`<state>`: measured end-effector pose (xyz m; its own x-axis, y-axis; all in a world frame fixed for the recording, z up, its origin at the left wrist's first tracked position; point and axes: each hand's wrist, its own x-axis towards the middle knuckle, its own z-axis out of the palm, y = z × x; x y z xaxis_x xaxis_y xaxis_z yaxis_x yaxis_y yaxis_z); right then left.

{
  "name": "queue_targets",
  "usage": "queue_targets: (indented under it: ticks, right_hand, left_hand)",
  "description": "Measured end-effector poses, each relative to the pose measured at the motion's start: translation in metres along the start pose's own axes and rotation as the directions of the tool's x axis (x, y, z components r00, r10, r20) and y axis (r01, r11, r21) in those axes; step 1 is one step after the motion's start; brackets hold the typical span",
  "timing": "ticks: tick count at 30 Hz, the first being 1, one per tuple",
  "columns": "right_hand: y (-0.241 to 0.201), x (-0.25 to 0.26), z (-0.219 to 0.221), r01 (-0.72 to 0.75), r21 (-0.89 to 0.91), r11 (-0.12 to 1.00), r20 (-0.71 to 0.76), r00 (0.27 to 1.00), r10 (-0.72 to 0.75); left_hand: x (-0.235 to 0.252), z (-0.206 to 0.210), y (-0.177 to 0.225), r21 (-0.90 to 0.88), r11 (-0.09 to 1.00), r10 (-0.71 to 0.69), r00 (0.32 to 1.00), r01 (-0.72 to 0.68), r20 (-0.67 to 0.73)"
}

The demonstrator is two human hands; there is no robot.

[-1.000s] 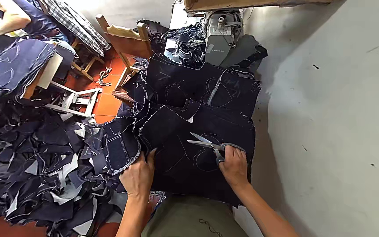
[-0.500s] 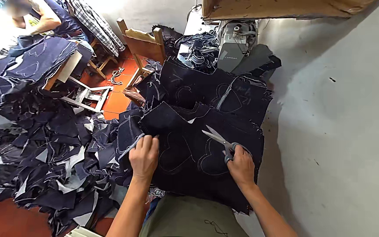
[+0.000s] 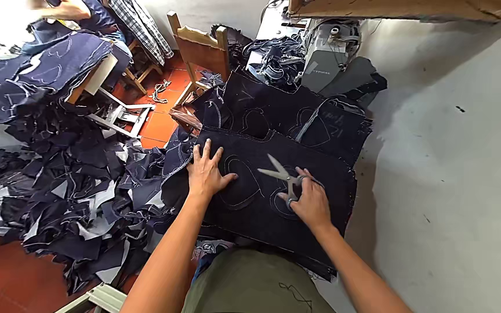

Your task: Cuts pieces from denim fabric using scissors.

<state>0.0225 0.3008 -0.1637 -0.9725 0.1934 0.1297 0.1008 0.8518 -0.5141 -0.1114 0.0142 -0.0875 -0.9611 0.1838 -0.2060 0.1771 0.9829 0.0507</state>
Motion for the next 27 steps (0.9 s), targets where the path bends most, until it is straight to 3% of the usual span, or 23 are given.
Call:
queue_targets:
  ticks: [3, 6, 9, 11, 13, 15, 17, 18, 19, 20, 21, 22, 24, 25, 27]
  right_hand:
    - [0.017, -0.007, 0.025, 0.068, -0.063, 0.996, -0.135, 0.988, -0.076]
    - [0.006, -0.006, 0.013, 0.022, 0.034, 0.999, -0.103, 0.994, -0.018]
    - [-0.056, -0.004, -0.010, 0.099, 0.373, 0.922, -0.049, 0.995, -0.087]
    - [-0.111, -0.006, -0.007, 0.201, 0.631, 0.750, 0.029, 0.959, -0.281]
    - [-0.156, 0.000, 0.009, 0.244, 0.716, 0.655, 0.089, 0.898, -0.431]
    - [-0.180, 0.008, 0.025, 0.178, 0.674, 0.717, 0.193, 0.894, -0.404]
    - [-0.184, 0.016, 0.037, 0.160, 0.625, 0.764, 0.205, 0.911, -0.359]
    - [-0.184, 0.019, 0.039, 0.180, 0.605, 0.776, 0.194, 0.912, -0.362]
    - [-0.183, 0.021, 0.039, 0.199, 0.586, 0.785, 0.185, 0.911, -0.369]
    - [-0.182, 0.020, 0.036, 0.207, 0.567, 0.797, 0.191, 0.909, -0.372]
    - [-0.182, 0.021, 0.033, 0.204, 0.545, 0.813, 0.207, 0.907, -0.366]
    - [-0.182, 0.024, 0.031, 0.196, 0.528, 0.826, 0.222, 0.907, -0.357]
    - [-0.184, 0.028, 0.027, 0.174, 0.498, 0.849, 0.263, 0.903, -0.339]
    - [-0.185, 0.028, 0.025, 0.179, 0.481, 0.859, 0.275, 0.899, -0.341]
    - [-0.188, 0.026, 0.020, 0.217, 0.438, 0.873, 0.279, 0.890, -0.361]
  left_hand:
    - [0.012, -0.017, 0.002, 0.018, 1.000, -0.004, 0.978, 0.000, 0.211]
    - [0.015, -0.044, 0.010, 0.094, 0.995, -0.003, 0.905, -0.042, 0.426]
    - [0.021, -0.079, 0.022, 0.074, 0.995, 0.013, 0.821, -0.067, 0.571]
    - [0.028, -0.107, 0.017, -0.077, 0.993, 0.117, 0.803, -0.088, 0.584]
    - [0.036, -0.133, -0.001, -0.367, 0.930, 0.227, 0.797, -0.007, 0.560]
    - [0.029, -0.156, -0.032, -0.640, 0.767, 0.290, 0.865, 0.046, 0.409]
    - [-0.001, -0.180, -0.073, -0.692, 0.716, 0.174, 0.984, -0.094, 0.046]
    - [-0.022, -0.181, -0.097, -0.638, 0.760, 0.049, 0.990, -0.121, -0.129]
    - [-0.042, -0.167, -0.122, -0.563, 0.824, -0.051, 0.981, -0.066, -0.189]
    - [-0.064, -0.138, -0.146, -0.476, 0.876, -0.114, 0.992, 0.071, -0.062]
    - [-0.083, -0.092, -0.164, -0.392, 0.897, -0.154, 0.975, 0.205, 0.158]
    - [-0.101, -0.034, -0.175, -0.344, 0.910, -0.124, 0.942, 0.233, 0.311]
    - [-0.127, 0.068, -0.178, -0.452, 0.887, 0.123, 0.891, 0.099, 0.436]
    - [-0.133, 0.098, -0.171, -0.553, 0.830, 0.214, 0.878, 0.068, 0.428]
    - [-0.138, 0.132, -0.156, -0.610, 0.785, 0.206, 0.885, 0.105, 0.418]
